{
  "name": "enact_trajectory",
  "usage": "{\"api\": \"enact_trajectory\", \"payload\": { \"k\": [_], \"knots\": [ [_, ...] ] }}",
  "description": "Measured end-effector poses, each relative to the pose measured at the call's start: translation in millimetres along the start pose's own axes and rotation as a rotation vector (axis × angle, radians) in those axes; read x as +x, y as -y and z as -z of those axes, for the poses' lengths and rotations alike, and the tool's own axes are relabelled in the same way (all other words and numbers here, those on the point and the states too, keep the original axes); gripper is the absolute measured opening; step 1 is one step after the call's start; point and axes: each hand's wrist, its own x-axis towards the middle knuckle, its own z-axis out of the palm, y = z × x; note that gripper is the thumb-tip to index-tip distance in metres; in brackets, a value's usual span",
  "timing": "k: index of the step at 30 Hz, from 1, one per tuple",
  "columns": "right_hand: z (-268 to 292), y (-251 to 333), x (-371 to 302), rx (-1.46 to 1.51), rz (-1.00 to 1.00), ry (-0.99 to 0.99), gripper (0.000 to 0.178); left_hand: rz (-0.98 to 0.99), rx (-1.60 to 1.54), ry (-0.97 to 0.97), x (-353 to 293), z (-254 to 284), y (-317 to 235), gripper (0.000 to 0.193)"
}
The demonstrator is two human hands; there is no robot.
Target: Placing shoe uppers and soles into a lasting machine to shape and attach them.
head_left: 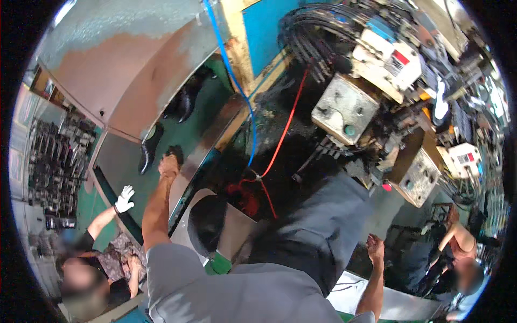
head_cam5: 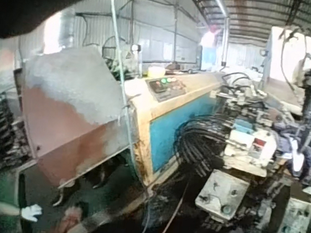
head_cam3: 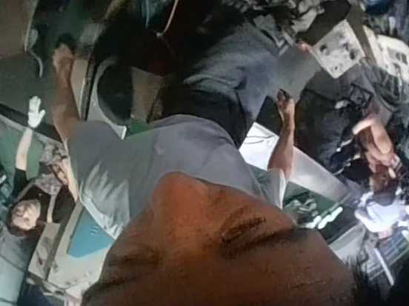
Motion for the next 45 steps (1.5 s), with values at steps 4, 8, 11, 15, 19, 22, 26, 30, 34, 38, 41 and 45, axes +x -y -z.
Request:
{"api": "enact_trajectory", "payload": {
  "k": [4,8,11,15,19,22,26,30,34,38,41,45],
  "knots": [
    [10,-15,-39,-0.126,0.155,-0.228,0.032,-0.324,-0.447,-0.173,-33,71,-148,0.042],
    [26,-47,-104,0.035,-0.033,-0.440,0.031,-0.769,-0.713,-0.207,-100,138,-331,0.036],
    [19,-94,-171,-0.028,-0.288,-0.684,0.031,-1.065,-1.028,-0.048,-180,170,-451,0.033],
    [-20,-162,-314,-0.085,-0.677,-0.992,0.028,-1.289,-0.723,-0.164,-272,172,-534,0.038],
    [-77,-209,-468,-0.012,-1.343,-1.063,0.035,-1.289,-0.595,-0.182,-274,158,-543,0.044],
    [-103,-230,-541,0.058,-1.747,-1.012,0.039,-1.386,-0.623,-0.145,-250,149,-541,0.043],
    [-83,-277,-576,0.772,-1.508,-1.743,0.084,-1.435,-0.498,-0.149,-236,150,-538,0.043],
    [-46,-318,-577,-0.106,-1.214,-0.883,0.105,-1.380,-0.366,-0.155,-247,167,-533,0.044],
    [-21,-339,-545,-0.104,-1.031,-0.674,0.101,-1.338,-0.350,-0.119,-263,181,-532,0.045],
    [-24,-319,-534,-0.273,-1.050,-0.649,0.078,-1.255,-0.305,-0.151,-279,178,-541,0.045],
    [-59,-279,-527,-0.088,-0.901,-0.837,0.080,-1.286,-0.333,-0.235,-285,172,-547,0.046],
    [-141,-208,-466,0.340,-1.209,-1.246,0.086,-1.260,-0.413,-0.205,-296,172,-553,0.046]
  ]
}}
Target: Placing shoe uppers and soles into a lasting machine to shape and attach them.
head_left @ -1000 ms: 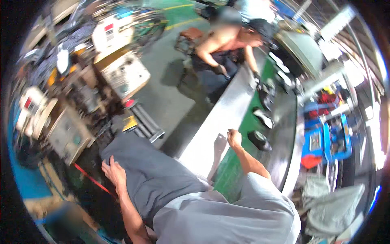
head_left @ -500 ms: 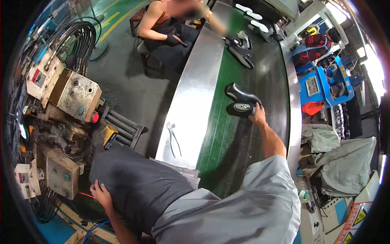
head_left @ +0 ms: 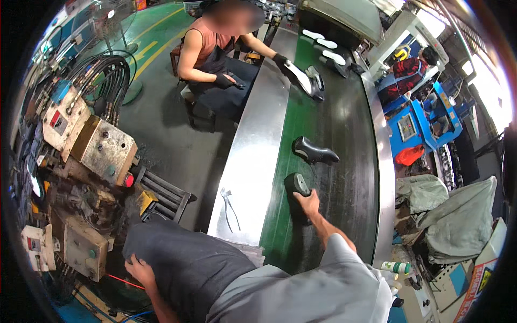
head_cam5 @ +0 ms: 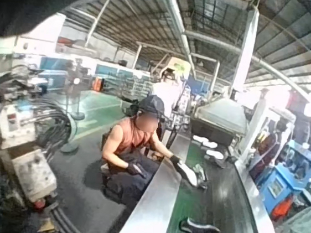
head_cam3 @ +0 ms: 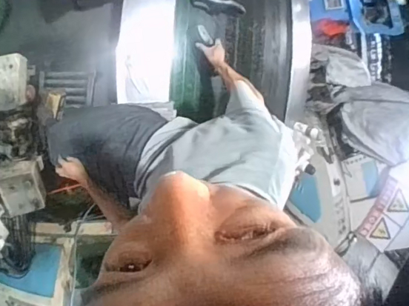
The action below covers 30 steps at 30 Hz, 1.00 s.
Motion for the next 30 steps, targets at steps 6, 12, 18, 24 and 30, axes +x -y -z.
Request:
{"api": "enact_trajectory", "payload": {
  "k": [6,12,18,24,30],
  "knots": [
    [5,80,-56,1.171,-0.463,0.782,0.059,-0.393,-0.687,0.117,17,29,-96,0.048],
    [-32,277,-166,1.495,-0.326,1.629,0.083,-0.612,-1.301,0.413,28,114,-211,0.063],
    [-69,367,-268,1.027,-0.435,2.048,0.090,-0.638,-0.923,0.010,47,159,-167,0.033],
    [-47,362,-316,0.364,0.634,1.633,0.110,-0.367,-0.757,-0.111,4,147,-103,0.029],
    [-42,372,-331,0.524,1.085,1.352,0.122,-0.421,-1.623,0.111,-40,199,-104,0.094]
  ]
}}
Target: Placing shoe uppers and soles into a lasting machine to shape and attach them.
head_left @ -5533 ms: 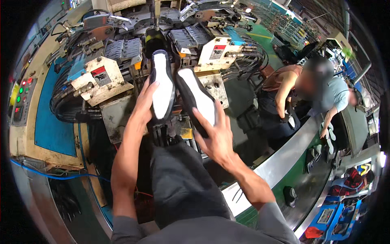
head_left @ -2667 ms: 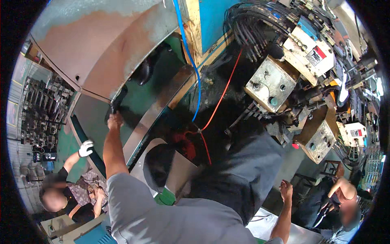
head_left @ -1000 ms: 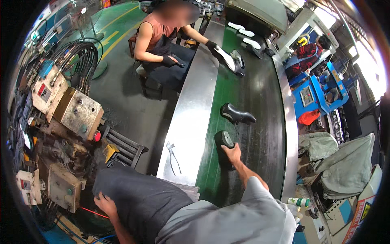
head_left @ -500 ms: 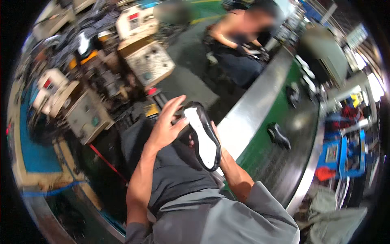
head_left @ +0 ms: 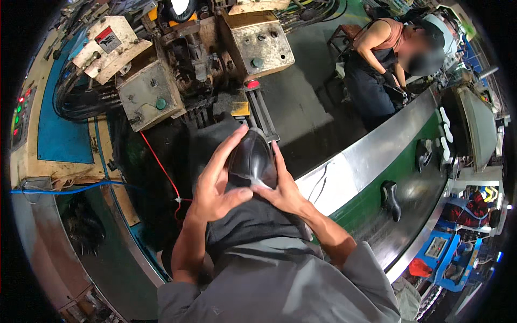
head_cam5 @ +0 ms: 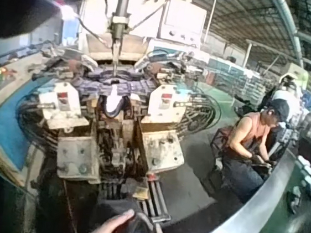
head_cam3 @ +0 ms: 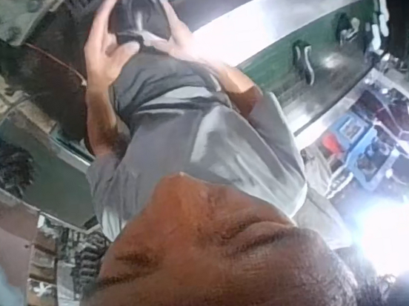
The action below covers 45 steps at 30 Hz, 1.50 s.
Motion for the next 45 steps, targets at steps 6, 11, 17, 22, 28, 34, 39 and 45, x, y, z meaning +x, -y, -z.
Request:
{"api": "enact_trajectory", "payload": {
  "k": [6,11,17,22,28,34,39,45],
  "knots": [
    [-25,-51,17,-0.143,0.161,-0.037,0.117,0.011,0.640,0.042,-8,-20,-11,0.104],
    [-32,-85,1,-0.146,0.289,-0.039,0.118,0.077,0.656,0.037,-17,-21,3,0.079],
    [-31,-66,9,-0.161,0.278,-0.058,0.116,0.031,0.659,0.012,-17,-21,8,0.068],
    [-2,-17,24,0.063,0.091,0.042,0.116,0.118,-0.007,-0.043,3,10,28,0.103],
    [17,17,46,0.371,-0.335,0.304,0.097,0.145,0.129,-0.368,-3,-2,99,0.067],
    [0,18,26,-0.374,0.015,-0.002,0.109,0.345,0.139,-0.726,3,2,146,0.060],
    [-14,6,6,-0.752,0.159,0.098,0.085,0.536,0.524,-0.568,5,36,153,0.070],
    [-13,5,10,-0.893,0.253,0.157,0.082,0.072,0.992,-0.444,28,86,149,0.022]
  ]
}}
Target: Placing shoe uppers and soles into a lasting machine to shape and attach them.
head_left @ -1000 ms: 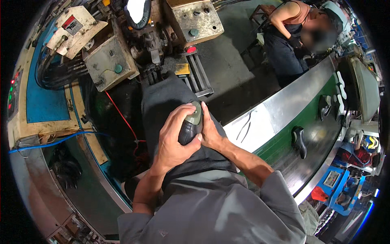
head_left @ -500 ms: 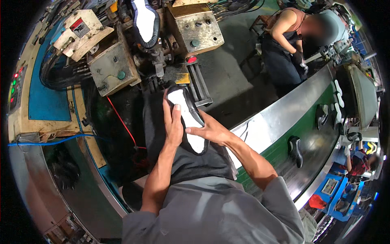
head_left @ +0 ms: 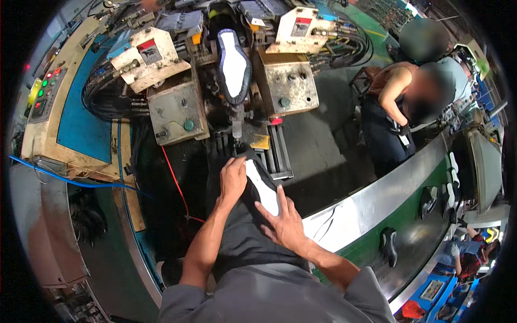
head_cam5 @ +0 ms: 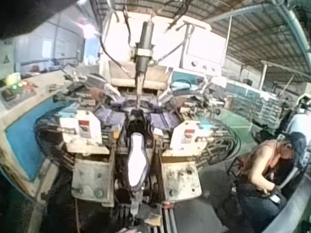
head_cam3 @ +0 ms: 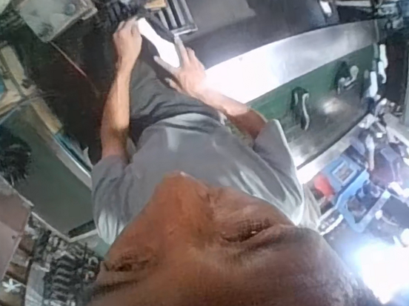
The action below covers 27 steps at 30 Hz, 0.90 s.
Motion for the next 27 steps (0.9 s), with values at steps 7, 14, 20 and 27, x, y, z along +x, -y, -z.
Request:
{"api": "enact_trajectory", "payload": {
  "k": [7,14,20,27],
  "knots": [
    [6,-13,9,0.096,-0.020,0.038,0.084,0.082,0.057,0.111,13,-6,24,0.027],
    [61,-24,29,0.181,-0.176,-0.186,0.063,0.231,-0.363,-0.122,153,36,28,0.056],
    [127,-35,131,0.063,-0.124,-0.396,0.067,0.514,-1.014,0.270,306,55,-34,0.076],
    [130,-35,299,0.054,0.089,-0.515,0.073,0.258,-1.277,0.329,217,132,-29,0.063]
  ]
}}
